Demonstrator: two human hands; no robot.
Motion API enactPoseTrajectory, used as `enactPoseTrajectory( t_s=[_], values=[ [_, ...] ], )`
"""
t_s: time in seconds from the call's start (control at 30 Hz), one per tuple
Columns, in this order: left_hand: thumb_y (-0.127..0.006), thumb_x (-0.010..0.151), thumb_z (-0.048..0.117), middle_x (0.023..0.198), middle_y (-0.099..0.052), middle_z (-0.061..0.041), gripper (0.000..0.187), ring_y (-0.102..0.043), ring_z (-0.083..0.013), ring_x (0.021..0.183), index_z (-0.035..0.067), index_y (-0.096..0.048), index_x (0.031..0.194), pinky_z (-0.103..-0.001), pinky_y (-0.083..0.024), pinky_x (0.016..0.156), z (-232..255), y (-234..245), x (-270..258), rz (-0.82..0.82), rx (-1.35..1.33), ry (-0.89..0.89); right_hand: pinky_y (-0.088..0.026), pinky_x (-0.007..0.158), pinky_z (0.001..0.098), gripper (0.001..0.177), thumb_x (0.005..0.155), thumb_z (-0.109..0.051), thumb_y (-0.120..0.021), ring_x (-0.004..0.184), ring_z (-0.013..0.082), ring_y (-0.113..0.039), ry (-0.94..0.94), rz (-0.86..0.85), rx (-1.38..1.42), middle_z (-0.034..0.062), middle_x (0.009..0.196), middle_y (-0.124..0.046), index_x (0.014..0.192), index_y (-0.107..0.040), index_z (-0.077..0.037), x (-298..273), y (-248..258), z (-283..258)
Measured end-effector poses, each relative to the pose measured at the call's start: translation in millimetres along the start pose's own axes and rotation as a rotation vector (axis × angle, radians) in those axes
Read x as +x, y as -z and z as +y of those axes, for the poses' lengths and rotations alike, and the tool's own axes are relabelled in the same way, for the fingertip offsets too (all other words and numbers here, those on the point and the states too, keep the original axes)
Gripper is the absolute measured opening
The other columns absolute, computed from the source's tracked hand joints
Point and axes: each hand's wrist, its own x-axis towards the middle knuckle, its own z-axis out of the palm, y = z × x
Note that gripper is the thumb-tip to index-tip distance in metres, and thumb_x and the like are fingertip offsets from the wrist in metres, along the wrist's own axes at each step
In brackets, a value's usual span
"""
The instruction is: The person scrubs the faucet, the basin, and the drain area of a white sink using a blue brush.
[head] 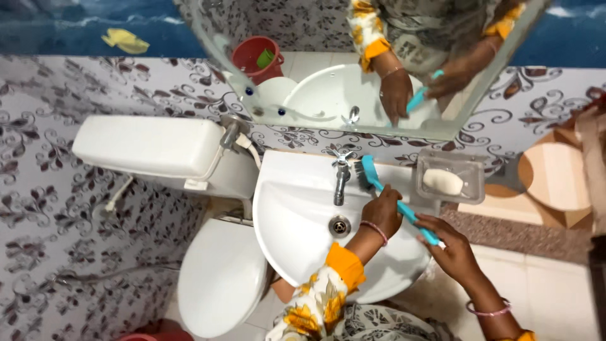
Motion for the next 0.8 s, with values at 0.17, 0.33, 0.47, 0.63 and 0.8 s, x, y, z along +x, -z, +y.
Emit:
enactPoseTrajectory(
  t_s=[0.17, 0.33, 0.47, 0.63, 0.8],
  values=[
    [-0.072, 0.083, 0.015, 0.153, -0.048, -0.024, 0.050, -0.067, -0.0431, 0.103, 0.005, -0.056, 0.129, -0.050, -0.056, 0.085, -12, 21, -5, -0.012, -0.031, 0.034, -0.058, 0.097, 0.0355, 0.037, 0.089, -0.009, -0.067, 0.126, 0.0228, -0.064, -0.035, -0.016, -0.042, 0.0104, 0.138, -0.067, 0.125, -0.068, -0.010, 27, 9, 8],
    [-0.073, 0.084, 0.018, 0.148, -0.051, -0.025, 0.065, -0.060, -0.0428, 0.116, -0.001, -0.050, 0.142, -0.050, -0.051, 0.094, -42, 40, -35, 0.167, 0.098, -0.084, -0.059, 0.092, 0.0344, 0.036, 0.092, -0.009, -0.061, 0.114, 0.0208, -0.069, -0.108, -0.019, -0.031, 0.0086, 0.134, -0.068, 0.127, -0.068, -0.012, 56, 58, 2],
    [-0.067, 0.088, 0.016, 0.134, -0.059, -0.018, 0.050, -0.059, -0.0376, 0.117, -0.001, -0.054, 0.134, -0.049, -0.045, 0.101, -75, 51, -35, 0.402, 0.291, -0.047, -0.056, 0.093, 0.0351, 0.027, 0.088, -0.015, -0.075, 0.114, 0.0217, -0.067, 0.158, 0.144, -0.272, 0.0113, 0.121, -0.070, 0.114, -0.072, -0.008, 88, 50, -5],
    [-0.059, 0.096, 0.008, 0.129, -0.060, -0.016, 0.038, -0.061, -0.0343, 0.114, 0.000, -0.055, 0.133, -0.047, -0.047, 0.101, -88, 49, -32, 0.499, 0.360, -0.076, -0.058, 0.077, 0.0332, 0.033, 0.092, -0.012, -0.072, 0.090, 0.0220, -0.072, -0.158, 0.050, -0.206, 0.0126, 0.118, -0.070, 0.125, -0.071, -0.005, 106, 47, 3],
    [-0.056, 0.092, 0.001, 0.129, -0.061, -0.015, 0.039, -0.061, -0.0323, 0.105, 0.002, -0.056, 0.131, -0.045, -0.050, 0.090, -89, 46, -31, 0.352, 0.278, 0.005, -0.058, 0.078, 0.0315, 0.034, 0.097, -0.015, -0.071, 0.088, 0.0202, -0.075, -0.239, 0.004, -0.239, 0.0146, 0.107, -0.075, 0.129, -0.070, -0.004, 106, 94, 1]
  ],
)
